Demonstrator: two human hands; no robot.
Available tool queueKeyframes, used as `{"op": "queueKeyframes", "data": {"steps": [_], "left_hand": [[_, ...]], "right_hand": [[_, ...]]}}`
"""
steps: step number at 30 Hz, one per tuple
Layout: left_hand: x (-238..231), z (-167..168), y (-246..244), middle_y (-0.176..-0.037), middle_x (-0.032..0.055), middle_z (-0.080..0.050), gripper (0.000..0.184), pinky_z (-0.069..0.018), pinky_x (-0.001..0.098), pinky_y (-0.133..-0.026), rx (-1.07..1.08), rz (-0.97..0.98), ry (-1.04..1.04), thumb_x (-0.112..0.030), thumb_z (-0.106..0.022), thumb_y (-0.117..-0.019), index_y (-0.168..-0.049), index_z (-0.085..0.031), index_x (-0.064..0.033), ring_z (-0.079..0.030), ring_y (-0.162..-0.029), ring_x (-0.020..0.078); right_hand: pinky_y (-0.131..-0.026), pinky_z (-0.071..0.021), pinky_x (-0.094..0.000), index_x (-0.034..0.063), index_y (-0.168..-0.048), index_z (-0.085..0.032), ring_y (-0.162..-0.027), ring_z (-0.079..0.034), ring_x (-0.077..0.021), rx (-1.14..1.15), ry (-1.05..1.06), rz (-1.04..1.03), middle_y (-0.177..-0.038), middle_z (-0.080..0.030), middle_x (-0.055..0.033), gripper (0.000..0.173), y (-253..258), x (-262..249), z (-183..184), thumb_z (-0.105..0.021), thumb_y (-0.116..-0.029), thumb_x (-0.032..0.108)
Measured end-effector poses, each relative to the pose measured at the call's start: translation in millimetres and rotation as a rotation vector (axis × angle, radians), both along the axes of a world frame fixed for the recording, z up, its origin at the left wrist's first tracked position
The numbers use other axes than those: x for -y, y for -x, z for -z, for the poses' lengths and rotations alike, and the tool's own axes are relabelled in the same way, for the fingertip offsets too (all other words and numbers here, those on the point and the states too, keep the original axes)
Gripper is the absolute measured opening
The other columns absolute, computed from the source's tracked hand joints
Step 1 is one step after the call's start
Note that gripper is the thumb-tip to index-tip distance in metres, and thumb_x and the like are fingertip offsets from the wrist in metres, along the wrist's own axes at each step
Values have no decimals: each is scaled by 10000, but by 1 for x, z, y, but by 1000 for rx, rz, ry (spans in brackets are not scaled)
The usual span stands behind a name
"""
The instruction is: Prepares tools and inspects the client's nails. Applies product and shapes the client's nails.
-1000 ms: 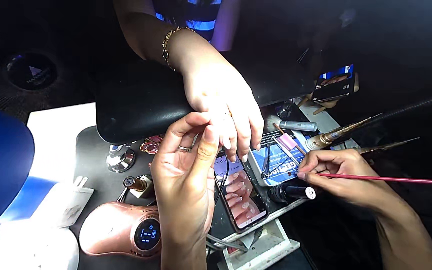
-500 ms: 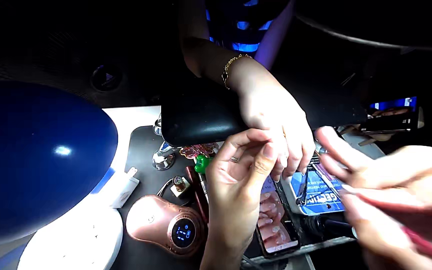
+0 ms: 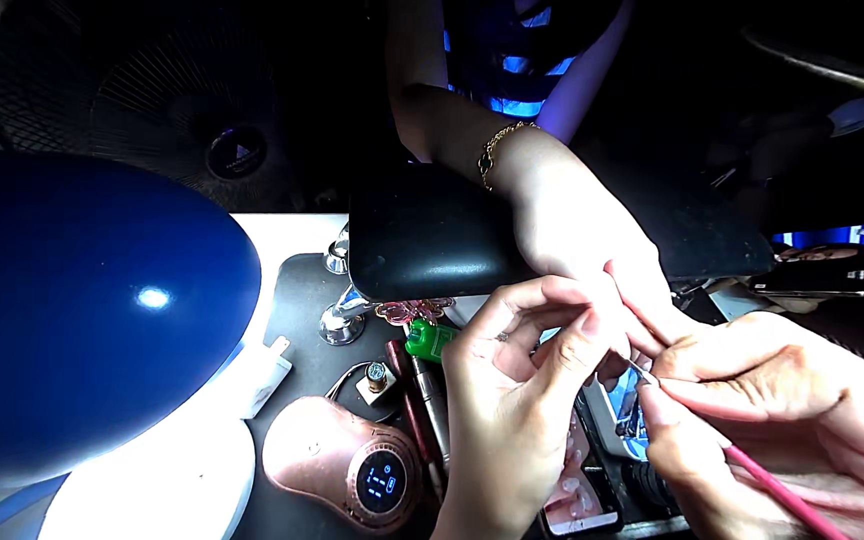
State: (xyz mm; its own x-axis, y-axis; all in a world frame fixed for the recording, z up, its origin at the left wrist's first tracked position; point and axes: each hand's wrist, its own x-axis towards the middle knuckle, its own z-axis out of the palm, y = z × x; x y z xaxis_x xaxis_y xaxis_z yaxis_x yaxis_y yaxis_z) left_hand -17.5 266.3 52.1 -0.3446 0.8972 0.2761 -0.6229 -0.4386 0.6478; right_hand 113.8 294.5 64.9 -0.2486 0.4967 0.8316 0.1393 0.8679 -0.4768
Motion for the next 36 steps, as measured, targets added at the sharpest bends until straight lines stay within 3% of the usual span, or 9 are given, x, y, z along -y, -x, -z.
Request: {"op": "queueKeyframes", "data": {"steps": [20, 26, 31, 36], "left_hand": [[0, 0, 0, -1013, 147, -718, 169, -596, 288, -870, 5, 8, 1, 97, -632, -936, -1100, -660, 67, -711, -925, 141], [1, 0, 2, -1020, 143, -716, 158, -597, 300, -883, -17, 17, 7, 82, -626, -947, -1101, -656, 66, -712, -944, 148], [1, 1, 2, -1025, 133, -716, 160, -590, 289, -886, -22, 17, 8, 78, -627, -947, -1104, -657, 61, -708, -943, 136], [1, 1, 1, -1026, 142, -716, 170, -598, 287, -873, -35, 3, 2, 90, -627, -943, -1109, -652, 68, -714, -941, 143]], "right_hand": [[-967, -633, -343, 141, -869, -636, -1023, -730, -117, -5, 20, -16, -940, -718, 66, 135, -2, 0, 1, -760, -883, 192], [-932, -655, -338, 144, -893, -701, -997, -761, -158, -104, 95, -38, -972, -762, 41, 73, 2, 1, -1, -764, -864, 167], [-948, -649, -344, 144, -893, -684, -1009, -760, -164, -105, 88, -11, -978, -762, 39, 78, 5, 3, -2, -757, -864, 146], [-916, -651, -305, 142, -868, -661, -982, -743, -108, -51, 44, 31, -943, -731, 65, 88, 5, 2, -2, -749, -870, 151]]}}
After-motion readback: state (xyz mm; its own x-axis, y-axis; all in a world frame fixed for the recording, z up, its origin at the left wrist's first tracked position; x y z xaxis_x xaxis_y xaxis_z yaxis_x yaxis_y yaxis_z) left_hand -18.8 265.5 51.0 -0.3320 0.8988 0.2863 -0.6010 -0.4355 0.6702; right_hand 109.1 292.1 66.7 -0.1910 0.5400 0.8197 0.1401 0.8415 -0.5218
